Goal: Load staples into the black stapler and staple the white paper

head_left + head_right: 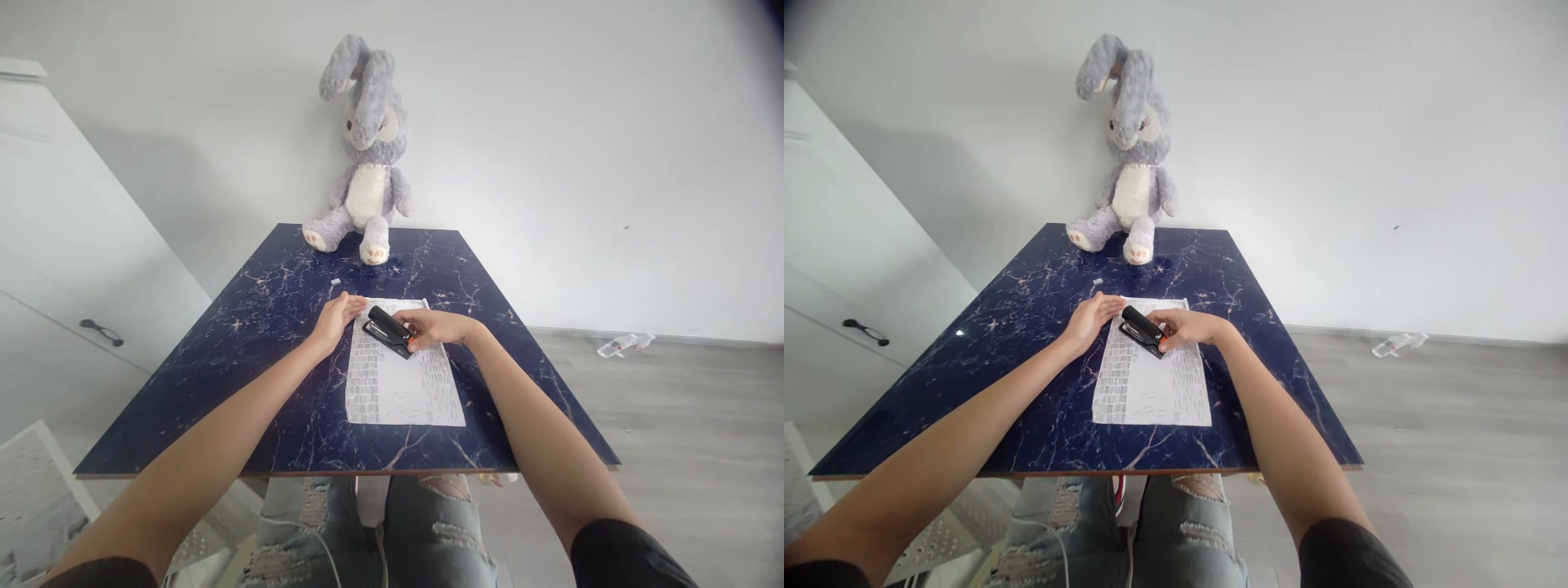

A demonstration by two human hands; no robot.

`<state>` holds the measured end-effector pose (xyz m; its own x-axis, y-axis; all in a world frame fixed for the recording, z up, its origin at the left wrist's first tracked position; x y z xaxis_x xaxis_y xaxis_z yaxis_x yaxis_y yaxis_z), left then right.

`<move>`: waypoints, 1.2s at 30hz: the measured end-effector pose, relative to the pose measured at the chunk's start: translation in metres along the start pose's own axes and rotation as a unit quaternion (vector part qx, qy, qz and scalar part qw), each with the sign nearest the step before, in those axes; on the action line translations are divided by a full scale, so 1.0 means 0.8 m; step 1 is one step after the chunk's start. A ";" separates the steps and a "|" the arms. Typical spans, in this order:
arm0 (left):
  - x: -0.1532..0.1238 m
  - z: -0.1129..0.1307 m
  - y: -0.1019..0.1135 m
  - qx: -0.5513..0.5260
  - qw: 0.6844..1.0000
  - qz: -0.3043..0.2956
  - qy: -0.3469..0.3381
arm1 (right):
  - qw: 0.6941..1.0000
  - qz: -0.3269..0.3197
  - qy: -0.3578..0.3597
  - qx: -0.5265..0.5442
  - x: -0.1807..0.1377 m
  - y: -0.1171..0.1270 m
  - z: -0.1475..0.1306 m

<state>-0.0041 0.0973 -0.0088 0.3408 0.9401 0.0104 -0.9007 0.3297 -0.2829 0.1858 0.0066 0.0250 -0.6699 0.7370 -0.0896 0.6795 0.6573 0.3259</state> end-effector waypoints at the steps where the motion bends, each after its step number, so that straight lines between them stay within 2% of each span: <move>1: 0.000 0.000 0.000 0.000 1.000 0.001 0.000 | 1.000 0.000 -0.002 -0.001 0.000 0.000 0.001; 7: -0.002 0.002 0.000 0.003 1.000 -0.002 0.000 | 0.999 0.008 -0.040 -0.020 -0.001 0.005 0.010; 12: -0.002 0.002 0.001 -0.006 1.000 0.003 0.005 | 0.992 0.014 -0.010 -0.127 0.002 -0.005 -0.008; 16: -0.002 0.002 0.001 -0.011 1.000 -0.007 0.005 | 0.961 0.115 -0.003 -0.251 0.021 -0.011 -0.016; 20: -0.002 0.003 0.003 -0.021 1.000 -0.005 0.000 | 0.929 0.206 -0.009 -0.309 0.036 -0.012 -0.015; 22: -0.002 0.005 0.004 -0.043 0.999 0.006 0.000 | 0.898 0.251 -0.004 -0.361 0.035 -0.010 -0.019; 23: -0.002 0.005 0.006 -0.055 0.998 0.017 0.005 | 0.873 0.270 0.004 -0.407 0.034 -0.010 -0.023; 26: -0.004 0.003 0.007 -0.070 0.997 0.036 0.026 | 0.773 0.287 0.036 -0.565 0.033 -0.022 -0.039; 28: -0.007 0.004 0.001 -0.064 0.997 0.012 0.027 | 0.722 0.279 0.046 -0.632 0.035 -0.031 -0.047; 31: -0.010 0.005 -0.006 -0.055 0.998 -0.032 0.022 | 0.691 0.268 0.055 -0.669 0.039 -0.042 -0.056; 36: -0.010 0.002 -0.001 -0.050 0.998 -0.019 0.029 | 0.682 0.244 0.065 -0.687 0.042 -0.050 -0.060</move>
<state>-0.0063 0.0895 -0.0070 0.3923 0.9193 -0.0322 -0.8564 0.3522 -0.3777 0.1216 -0.0028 0.0542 -0.5463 0.7361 0.3997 -0.0298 -0.4939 0.8690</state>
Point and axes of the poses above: each hand's wrist, its own x-axis towards the middle knuckle, its own y-axis out of the back of the hand, z = x × y, the point moved 7 cm from there along x, towards the middle knuckle, and after that the axes turned 3 degrees about y, right-handed, at the moved point
